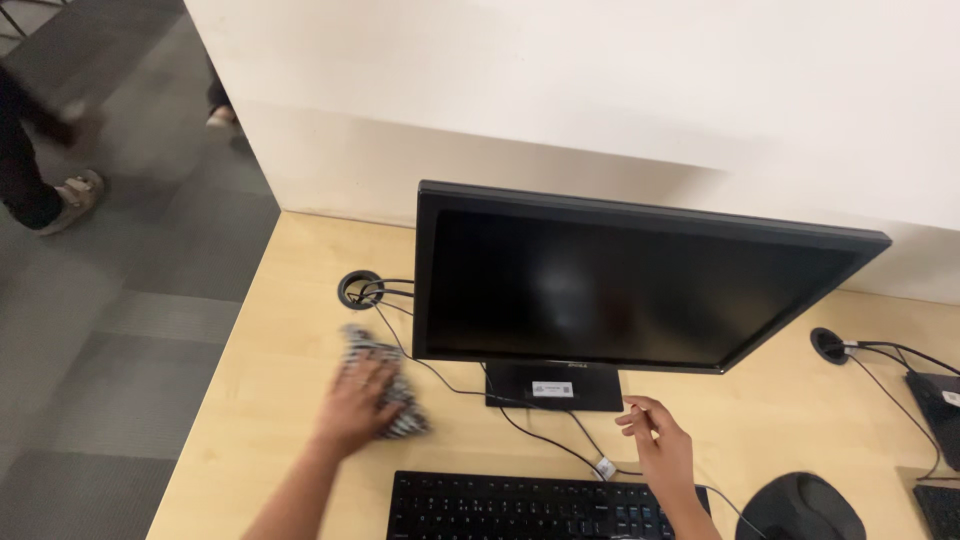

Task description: The person cleans a computer workstation by wiping the monitor, mouse, keyboard, and desk surface with a cloth.

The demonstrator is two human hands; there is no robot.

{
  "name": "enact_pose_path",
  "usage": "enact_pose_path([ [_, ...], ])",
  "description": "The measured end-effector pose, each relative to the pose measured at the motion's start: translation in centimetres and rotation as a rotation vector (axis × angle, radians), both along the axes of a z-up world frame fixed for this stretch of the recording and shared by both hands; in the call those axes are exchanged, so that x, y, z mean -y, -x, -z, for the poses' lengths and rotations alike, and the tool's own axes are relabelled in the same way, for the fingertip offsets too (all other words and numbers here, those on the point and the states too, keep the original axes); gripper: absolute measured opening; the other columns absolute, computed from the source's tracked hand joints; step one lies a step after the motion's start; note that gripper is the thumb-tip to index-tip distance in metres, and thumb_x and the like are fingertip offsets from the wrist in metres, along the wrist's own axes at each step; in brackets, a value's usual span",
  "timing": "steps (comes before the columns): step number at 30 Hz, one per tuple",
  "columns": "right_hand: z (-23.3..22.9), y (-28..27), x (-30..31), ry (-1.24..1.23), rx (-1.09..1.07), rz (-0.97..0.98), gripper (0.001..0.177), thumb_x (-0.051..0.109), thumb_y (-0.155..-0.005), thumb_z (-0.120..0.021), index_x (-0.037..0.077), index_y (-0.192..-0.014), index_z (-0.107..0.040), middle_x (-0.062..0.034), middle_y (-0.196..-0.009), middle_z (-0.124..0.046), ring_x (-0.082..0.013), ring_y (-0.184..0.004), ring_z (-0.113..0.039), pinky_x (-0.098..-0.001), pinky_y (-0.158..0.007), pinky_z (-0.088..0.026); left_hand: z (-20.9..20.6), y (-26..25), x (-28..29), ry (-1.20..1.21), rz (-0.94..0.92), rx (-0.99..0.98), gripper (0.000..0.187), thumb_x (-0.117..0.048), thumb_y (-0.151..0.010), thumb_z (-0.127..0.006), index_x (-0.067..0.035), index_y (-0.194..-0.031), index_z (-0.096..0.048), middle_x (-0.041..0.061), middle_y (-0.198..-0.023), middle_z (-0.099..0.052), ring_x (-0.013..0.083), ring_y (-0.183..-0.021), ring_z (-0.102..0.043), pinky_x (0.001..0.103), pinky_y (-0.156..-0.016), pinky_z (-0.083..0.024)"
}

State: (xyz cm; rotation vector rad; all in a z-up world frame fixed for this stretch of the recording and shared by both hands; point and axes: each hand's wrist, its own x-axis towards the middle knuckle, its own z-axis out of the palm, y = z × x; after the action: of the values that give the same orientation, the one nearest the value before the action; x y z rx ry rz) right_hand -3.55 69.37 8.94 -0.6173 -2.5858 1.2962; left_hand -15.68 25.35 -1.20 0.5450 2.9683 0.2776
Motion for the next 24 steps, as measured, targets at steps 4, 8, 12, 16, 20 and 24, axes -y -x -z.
enact_pose_path([
  [4,-0.5,0.2,0.0,0.006,-0.031,0.007,0.028,0.02,-0.101,-0.055,0.008,-0.121,-0.07,-0.0097,-0.088,-0.08,-0.0175,-0.077,-0.076,-0.0306,-0.067,-0.058,2.6,-0.6,7.0,0.0,-0.218,-0.144,0.076,-0.064,-0.091,-0.047,-0.022,-0.154,-0.036,0.003,-0.164,-0.027,0.0245,-0.154,-0.017,0.046,-0.124,-0.012],
  [8,-0.5,0.2,0.2,0.014,-0.053,0.006,0.027,0.019,-0.101,-0.055,0.006,-0.12,-0.07,-0.0102,-0.087,-0.08,-0.0177,-0.077,-0.076,-0.0303,-0.069,-0.058,4.9,-1.7,8.3,0.009,-0.356,-0.227,0.077,-0.062,-0.09,-0.049,-0.02,-0.153,-0.036,0.005,-0.164,-0.026,0.028,-0.153,-0.017,0.049,-0.122,-0.011],
  [12,-0.5,0.3,1.1,0.031,-0.12,-0.066,0.026,0.019,-0.1,-0.057,0.005,-0.118,-0.071,-0.011,-0.085,-0.08,-0.0174,-0.076,-0.075,-0.0281,-0.072,-0.059,4.4,-2.7,3.0,-0.216,-0.287,-0.305,0.076,-0.058,-0.091,-0.052,-0.017,-0.152,-0.039,0.009,-0.163,-0.03,0.0306,-0.156,-0.018,0.051,-0.126,-0.011],
  [16,-1.2,1.0,1.7,0.039,-0.138,-0.086,0.025,0.017,-0.101,-0.057,0.004,-0.118,-0.07,-0.0113,-0.085,-0.08,-0.0179,-0.075,-0.073,-0.0286,-0.07,-0.058,1.9,-3.5,-4.4,-0.117,0.051,-0.035,0.074,-0.061,-0.094,-0.051,-0.021,-0.154,-0.034,0.006,-0.163,-0.025,0.0277,-0.154,-0.012,0.05,-0.124,-0.005],
  [20,-1.8,0.5,1.8,0.016,-0.102,-0.07,0.025,0.017,-0.101,-0.057,0.005,-0.118,-0.071,-0.0111,-0.086,-0.079,-0.0169,-0.075,-0.074,-0.0282,-0.07,-0.058,1.8,-2.5,-4.5,-0.134,0.197,-0.021,0.072,-0.058,-0.097,-0.05,-0.02,-0.156,-0.034,0.008,-0.165,-0.026,0.0287,-0.152,-0.013,0.05,-0.121,-0.006],
  [24,-1.9,-0.4,0.5,-0.014,-0.103,-0.03,0.025,0.016,-0.101,-0.056,0.004,-0.119,-0.07,-0.0118,-0.087,-0.079,-0.0166,-0.077,-0.074,-0.0292,-0.071,-0.058,3.2,-0.9,-0.2,-0.275,0.068,-0.168,0.063,-0.061,-0.093,-0.052,-0.025,-0.145,-0.05,0.001,-0.16,-0.041,0.0209,-0.154,-0.029,0.043,-0.128,-0.019],
])
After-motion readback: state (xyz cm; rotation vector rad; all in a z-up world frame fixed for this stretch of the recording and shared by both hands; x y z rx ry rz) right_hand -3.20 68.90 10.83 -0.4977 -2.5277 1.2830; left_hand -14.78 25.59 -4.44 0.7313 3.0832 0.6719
